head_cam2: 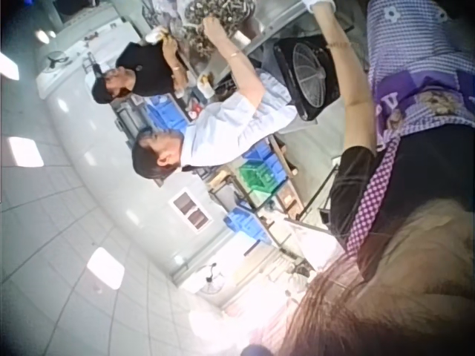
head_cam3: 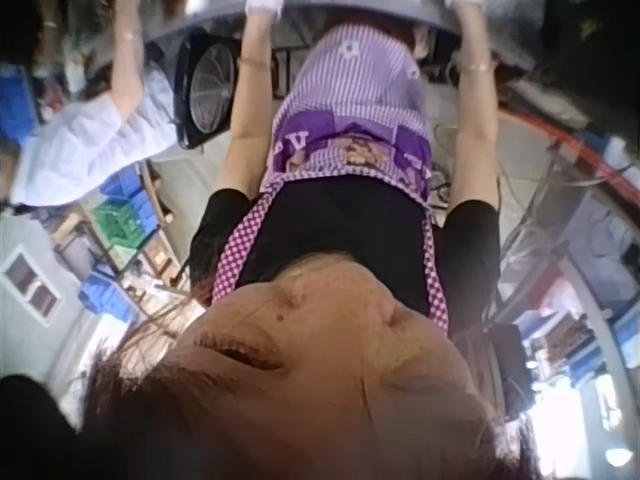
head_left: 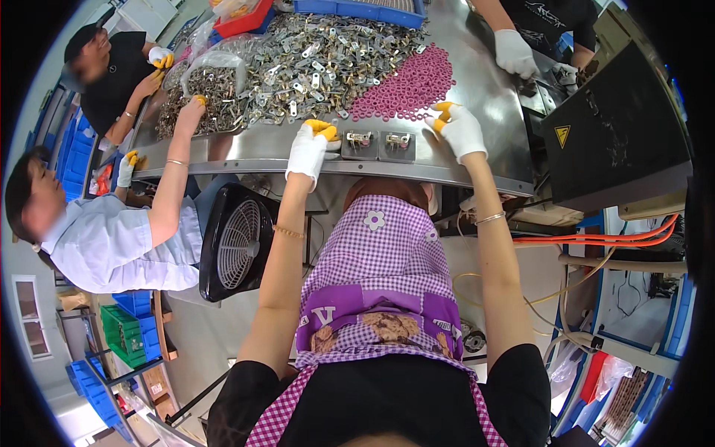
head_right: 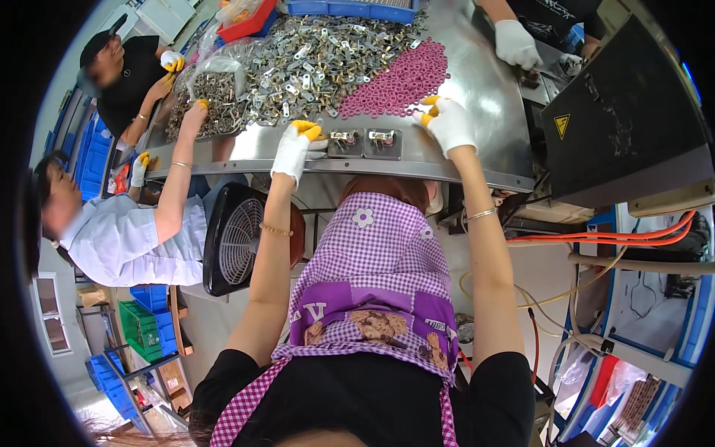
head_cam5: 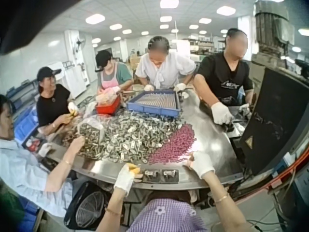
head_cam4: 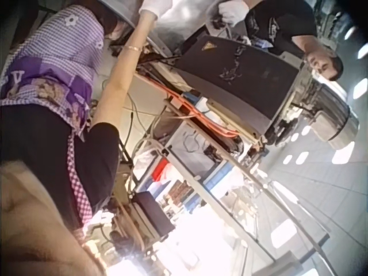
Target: The person assembles metal components by fitting rubber rings onto them by hand at a factory workbench.
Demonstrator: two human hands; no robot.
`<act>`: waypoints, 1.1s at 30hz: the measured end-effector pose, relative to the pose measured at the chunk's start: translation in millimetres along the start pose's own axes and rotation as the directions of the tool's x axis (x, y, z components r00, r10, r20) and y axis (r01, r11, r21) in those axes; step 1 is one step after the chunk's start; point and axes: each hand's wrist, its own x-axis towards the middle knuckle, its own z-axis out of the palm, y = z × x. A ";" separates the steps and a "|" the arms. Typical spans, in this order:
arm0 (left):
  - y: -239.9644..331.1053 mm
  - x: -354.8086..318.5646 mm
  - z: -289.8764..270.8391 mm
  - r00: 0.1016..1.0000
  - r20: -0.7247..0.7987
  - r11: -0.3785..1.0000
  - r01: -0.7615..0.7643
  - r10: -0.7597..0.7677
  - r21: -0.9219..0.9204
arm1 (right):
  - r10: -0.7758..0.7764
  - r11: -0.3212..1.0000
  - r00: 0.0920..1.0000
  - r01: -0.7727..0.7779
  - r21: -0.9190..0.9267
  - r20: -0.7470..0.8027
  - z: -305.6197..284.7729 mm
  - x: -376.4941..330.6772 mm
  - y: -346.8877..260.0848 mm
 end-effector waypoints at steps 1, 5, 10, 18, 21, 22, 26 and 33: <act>6.7 0.2 -3.0 1.000 -0.007 1.000 -0.006 0.006 0.002 | -0.028 0.992 1.000 0.027 -0.127 -0.008 2.3 -1.2 -6.9; 20.9 -0.6 -9.9 0.999 -0.035 1.000 -0.017 0.017 -0.001 | -0.114 0.863 0.994 0.101 -0.495 0.005 5.6 -6.0 -17.0; 24.6 -1.9 -11.5 0.958 0.031 0.956 -0.283 0.286 -0.083 | -0.286 0.933 0.948 0.242 -0.267 -0.140 16.7 -27.4 -15.0; 37.5 -17.3 13.4 0.958 0.187 0.973 -0.230 0.219 0.035 | -0.353 0.916 0.916 0.380 -0.127 0.189 25.6 -43.5 -33.1; 45.4 -26.0 30.2 0.957 0.169 0.952 -0.263 0.237 0.153 | -0.305 0.937 0.925 0.334 -0.101 0.226 25.9 -36.9 -29.9; 51.5 -29.7 37.4 0.955 0.164 0.925 -0.283 0.247 0.255 | -0.328 0.926 0.914 0.361 -0.111 0.238 26.0 -33.4 -25.6; 43.4 -27.1 63.0 0.923 0.202 0.698 -0.381 0.329 0.606 | -0.353 0.914 0.905 0.388 -0.118 0.238 30.5 -32.3 -20.9; 15.9 -16.5 68.9 0.658 0.469 -0.020 -0.569 0.589 0.822 | -0.490 0.838 0.860 0.510 -0.195 0.144 32.3 -42.0 -14.5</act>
